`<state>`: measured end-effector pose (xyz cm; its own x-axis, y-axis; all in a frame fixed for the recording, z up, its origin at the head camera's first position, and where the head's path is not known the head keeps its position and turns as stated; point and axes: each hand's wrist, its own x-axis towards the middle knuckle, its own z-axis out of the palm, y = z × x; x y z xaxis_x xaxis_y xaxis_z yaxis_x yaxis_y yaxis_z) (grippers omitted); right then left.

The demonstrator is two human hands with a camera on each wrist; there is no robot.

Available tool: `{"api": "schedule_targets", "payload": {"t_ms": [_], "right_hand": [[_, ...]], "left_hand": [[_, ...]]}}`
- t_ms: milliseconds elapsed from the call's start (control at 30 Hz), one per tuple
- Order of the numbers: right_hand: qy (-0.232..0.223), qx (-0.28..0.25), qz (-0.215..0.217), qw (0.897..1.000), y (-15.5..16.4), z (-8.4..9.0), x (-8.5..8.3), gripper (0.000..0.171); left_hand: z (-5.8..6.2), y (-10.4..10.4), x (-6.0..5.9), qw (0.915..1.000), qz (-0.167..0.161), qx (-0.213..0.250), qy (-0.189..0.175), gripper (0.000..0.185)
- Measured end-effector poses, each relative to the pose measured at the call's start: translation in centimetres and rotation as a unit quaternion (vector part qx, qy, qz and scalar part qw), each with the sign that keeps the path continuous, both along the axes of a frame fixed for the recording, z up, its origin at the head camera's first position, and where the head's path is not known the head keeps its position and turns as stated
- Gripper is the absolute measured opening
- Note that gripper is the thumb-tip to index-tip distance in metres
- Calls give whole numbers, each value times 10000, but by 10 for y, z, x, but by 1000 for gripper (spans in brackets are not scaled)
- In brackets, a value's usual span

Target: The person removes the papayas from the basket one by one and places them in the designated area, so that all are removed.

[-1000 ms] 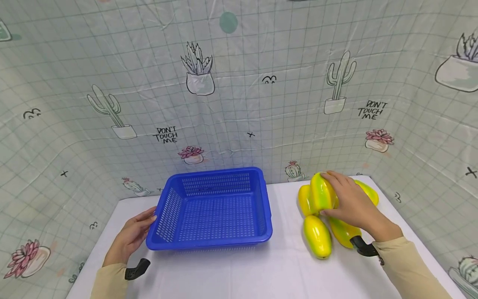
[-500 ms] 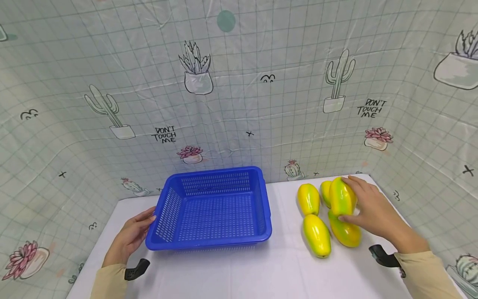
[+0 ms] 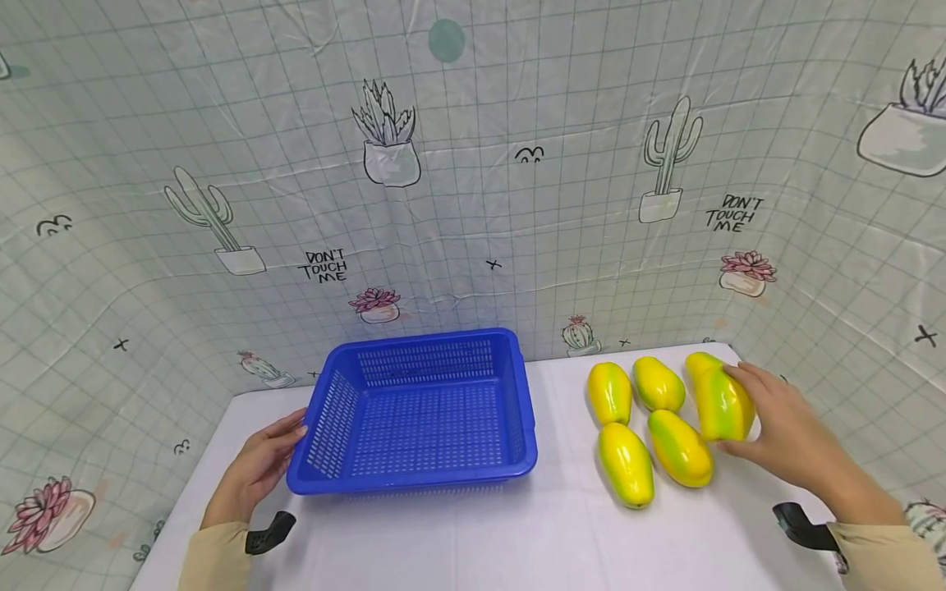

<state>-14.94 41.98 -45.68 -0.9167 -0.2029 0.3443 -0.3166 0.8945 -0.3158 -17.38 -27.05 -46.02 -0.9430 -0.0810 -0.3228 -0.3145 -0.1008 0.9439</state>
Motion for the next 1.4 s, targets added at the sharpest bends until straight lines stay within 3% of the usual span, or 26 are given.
{"api": "schedule_targets", "payload": {"t_ms": [333, 567, 733, 1400], "right_hand": [[-362, 414, -92, 9984, 16, -11, 5, 112], [-420, 487, 128, 9979, 25, -27, 6, 116], [-852, 518, 133, 9949, 28, -33, 6, 115], [-1368, 504, 283, 9889, 28, -42, 2, 118]], "left_hand": [[1, 0, 2, 10000, 51, 40, -19, 57], [0, -1, 3, 10000, 57, 40, 1, 56], [0, -1, 2, 10000, 49, 47, -12, 58], [-3, 0, -1, 9999, 99, 36, -61, 61]]}}
